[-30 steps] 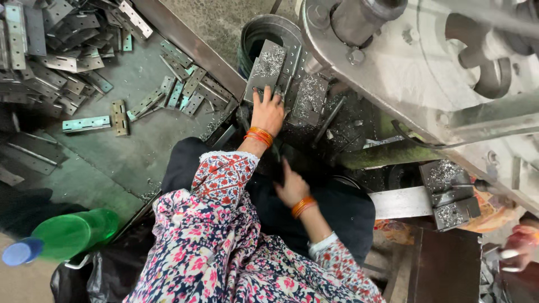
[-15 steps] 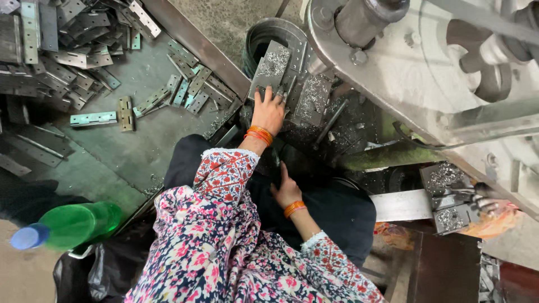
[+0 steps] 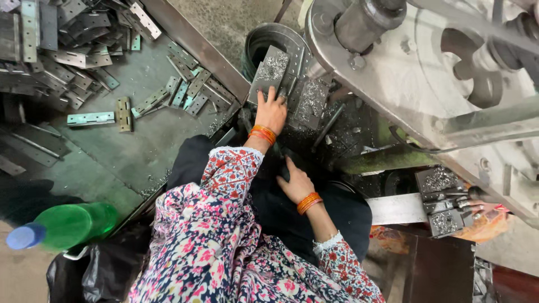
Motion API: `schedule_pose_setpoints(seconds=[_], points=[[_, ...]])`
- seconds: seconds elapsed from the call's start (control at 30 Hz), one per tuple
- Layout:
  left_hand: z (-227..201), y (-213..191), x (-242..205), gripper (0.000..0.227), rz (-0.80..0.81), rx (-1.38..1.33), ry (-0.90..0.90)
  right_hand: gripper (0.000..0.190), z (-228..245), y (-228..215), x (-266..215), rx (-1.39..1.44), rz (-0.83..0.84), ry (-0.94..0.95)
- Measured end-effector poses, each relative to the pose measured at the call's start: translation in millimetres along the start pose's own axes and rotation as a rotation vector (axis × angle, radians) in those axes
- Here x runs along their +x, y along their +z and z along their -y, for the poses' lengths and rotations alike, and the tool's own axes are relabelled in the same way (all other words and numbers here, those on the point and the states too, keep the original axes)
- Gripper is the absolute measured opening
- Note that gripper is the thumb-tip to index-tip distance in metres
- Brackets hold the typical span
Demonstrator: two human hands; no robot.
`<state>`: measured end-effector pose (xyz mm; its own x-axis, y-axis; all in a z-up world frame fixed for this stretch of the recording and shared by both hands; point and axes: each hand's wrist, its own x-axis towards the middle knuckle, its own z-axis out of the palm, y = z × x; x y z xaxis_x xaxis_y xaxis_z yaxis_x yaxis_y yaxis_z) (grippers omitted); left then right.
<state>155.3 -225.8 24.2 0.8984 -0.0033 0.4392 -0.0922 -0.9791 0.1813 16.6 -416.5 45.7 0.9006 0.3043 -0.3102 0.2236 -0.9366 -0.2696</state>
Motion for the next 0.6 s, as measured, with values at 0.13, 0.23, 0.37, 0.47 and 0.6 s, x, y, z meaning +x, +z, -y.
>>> schedule_pose_setpoints(seconds=[0.13,0.23,0.37,0.47,0.6], points=[[0.5,-3.7,15.1,0.033,0.162,-0.02,-0.031,0.089,23.0,7.9,-11.7,0.093,-0.015,0.056],[5.2,0.7,11.7,0.034,0.099,-0.009,0.004,0.087,17.9,20.8,-16.2,0.163,-0.068,0.048],[6.5,5.4,8.1,0.038,0.03,-0.037,-0.001,0.09,15.1,20.8,-16.7,0.123,-0.064,0.003],[10.7,2.0,10.2,0.035,0.077,-0.021,-0.009,0.092,17.9,-2.2,-6.8,0.01,0.022,0.05],[6.7,3.7,13.0,0.036,0.076,-0.031,-0.007,0.084,14.5,-22.1,4.0,-0.034,0.052,0.023]])
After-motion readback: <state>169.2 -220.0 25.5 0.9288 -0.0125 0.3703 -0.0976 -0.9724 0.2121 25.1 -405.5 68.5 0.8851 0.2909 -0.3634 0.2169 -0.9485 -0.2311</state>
